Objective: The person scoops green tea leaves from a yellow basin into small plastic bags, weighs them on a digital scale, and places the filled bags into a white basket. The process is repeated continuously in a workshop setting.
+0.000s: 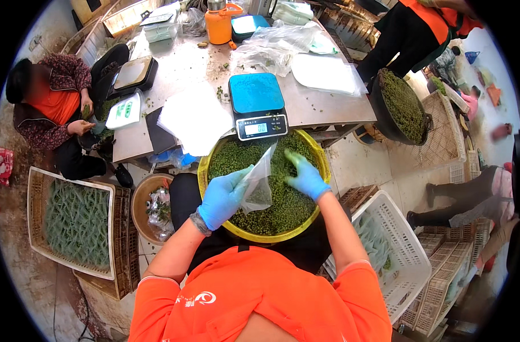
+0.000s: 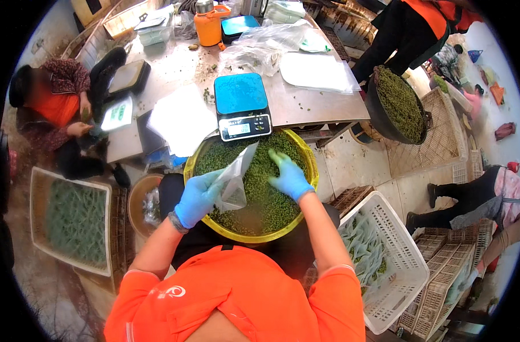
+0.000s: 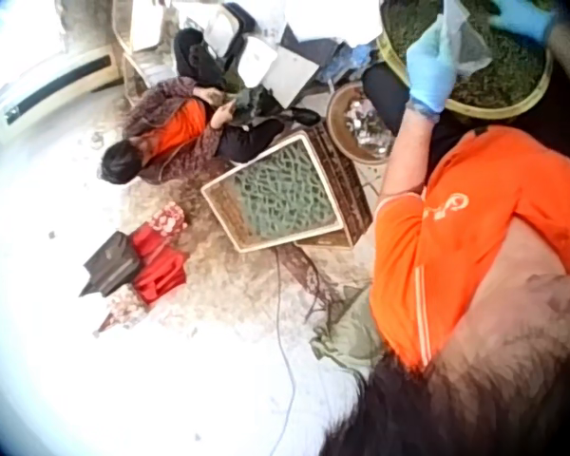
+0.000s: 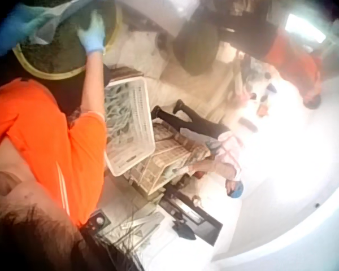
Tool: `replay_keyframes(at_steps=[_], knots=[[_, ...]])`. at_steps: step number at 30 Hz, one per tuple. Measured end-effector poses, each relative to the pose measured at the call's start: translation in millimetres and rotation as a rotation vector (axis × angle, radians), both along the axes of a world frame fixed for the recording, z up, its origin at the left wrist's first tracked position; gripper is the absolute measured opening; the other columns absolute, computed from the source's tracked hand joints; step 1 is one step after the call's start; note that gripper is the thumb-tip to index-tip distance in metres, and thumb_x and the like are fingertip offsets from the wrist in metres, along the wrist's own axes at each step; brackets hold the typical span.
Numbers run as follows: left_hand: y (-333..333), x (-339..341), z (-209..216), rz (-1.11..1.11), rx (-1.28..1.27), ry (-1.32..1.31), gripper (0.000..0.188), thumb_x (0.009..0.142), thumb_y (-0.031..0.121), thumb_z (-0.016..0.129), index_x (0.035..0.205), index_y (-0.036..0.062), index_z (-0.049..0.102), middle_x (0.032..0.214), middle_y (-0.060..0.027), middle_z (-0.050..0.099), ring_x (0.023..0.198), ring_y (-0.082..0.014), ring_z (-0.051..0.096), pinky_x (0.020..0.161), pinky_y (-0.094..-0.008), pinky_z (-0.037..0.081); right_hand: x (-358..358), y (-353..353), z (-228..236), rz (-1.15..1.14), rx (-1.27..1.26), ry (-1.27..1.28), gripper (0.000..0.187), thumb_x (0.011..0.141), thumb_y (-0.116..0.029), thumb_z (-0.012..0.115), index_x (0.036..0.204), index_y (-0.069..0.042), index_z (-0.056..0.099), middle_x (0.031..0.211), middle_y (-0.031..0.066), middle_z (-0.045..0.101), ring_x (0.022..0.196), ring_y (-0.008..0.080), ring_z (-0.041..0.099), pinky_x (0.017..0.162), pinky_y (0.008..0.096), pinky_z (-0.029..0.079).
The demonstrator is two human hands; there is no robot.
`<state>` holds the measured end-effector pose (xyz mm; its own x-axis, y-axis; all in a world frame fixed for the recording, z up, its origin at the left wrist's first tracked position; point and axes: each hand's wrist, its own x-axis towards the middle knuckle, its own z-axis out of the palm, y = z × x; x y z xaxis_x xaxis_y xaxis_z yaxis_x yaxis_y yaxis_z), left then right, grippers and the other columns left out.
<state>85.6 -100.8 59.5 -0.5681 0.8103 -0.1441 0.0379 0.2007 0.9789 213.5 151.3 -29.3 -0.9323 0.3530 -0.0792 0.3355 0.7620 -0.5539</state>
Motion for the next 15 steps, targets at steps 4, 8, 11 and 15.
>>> replay_keyframes(at_steps=[4,8,11,15], knots=[[18.0,5.3,1.0,-0.043,-0.109,0.092,0.032,0.096,0.015,0.052,0.125,0.0035,0.061,0.085,-0.0141,0.071,0.07,-0.0177,0.069,0.066,-0.0295,0.054,-45.5,-18.7,-40.1,-0.109,0.025,-0.208,0.084,0.076,-0.053,0.067,0.147,-0.018,0.038,0.147,0.019,0.04,0.131,0.0414,0.041,0.107,0.0472,0.038],[18.4,-7.0,-27.3,0.042,-0.123,0.034,0.025,0.095,0.015,0.052,0.11,-0.0005,0.065,0.073,-0.0114,0.067,0.058,-0.0167,0.067,0.054,-0.0297,0.051,-16.4,-59.5,-23.5,0.119,0.099,-0.255,0.087,0.073,-0.055,0.07,0.144,-0.016,0.039,0.147,0.0185,0.039,0.133,0.0414,0.039,0.106,0.0523,0.036],[24.6,-13.3,-25.5,0.051,-0.149,-0.054,0.021,0.095,0.014,0.052,0.096,-0.0025,0.065,0.065,-0.0066,0.062,0.054,-0.0135,0.064,0.051,-0.0296,0.049,9.3,-76.5,0.6,0.183,0.212,-0.271,0.092,0.067,-0.045,0.078,0.144,-0.013,0.038,0.145,0.02,0.04,0.131,0.0441,0.039,0.107,0.0477,0.038],[35.1,-18.8,-24.6,0.053,-0.153,0.033,0.021,0.095,0.014,0.052,0.096,-0.001,0.066,0.066,-0.0104,0.062,0.054,-0.0182,0.065,0.052,-0.0324,0.05,-7.0,-64.3,1.0,0.094,0.224,-0.308,0.095,0.065,-0.036,0.081,0.146,-0.017,0.035,0.144,0.0214,0.039,0.13,0.044,0.041,0.103,0.0469,0.043]])
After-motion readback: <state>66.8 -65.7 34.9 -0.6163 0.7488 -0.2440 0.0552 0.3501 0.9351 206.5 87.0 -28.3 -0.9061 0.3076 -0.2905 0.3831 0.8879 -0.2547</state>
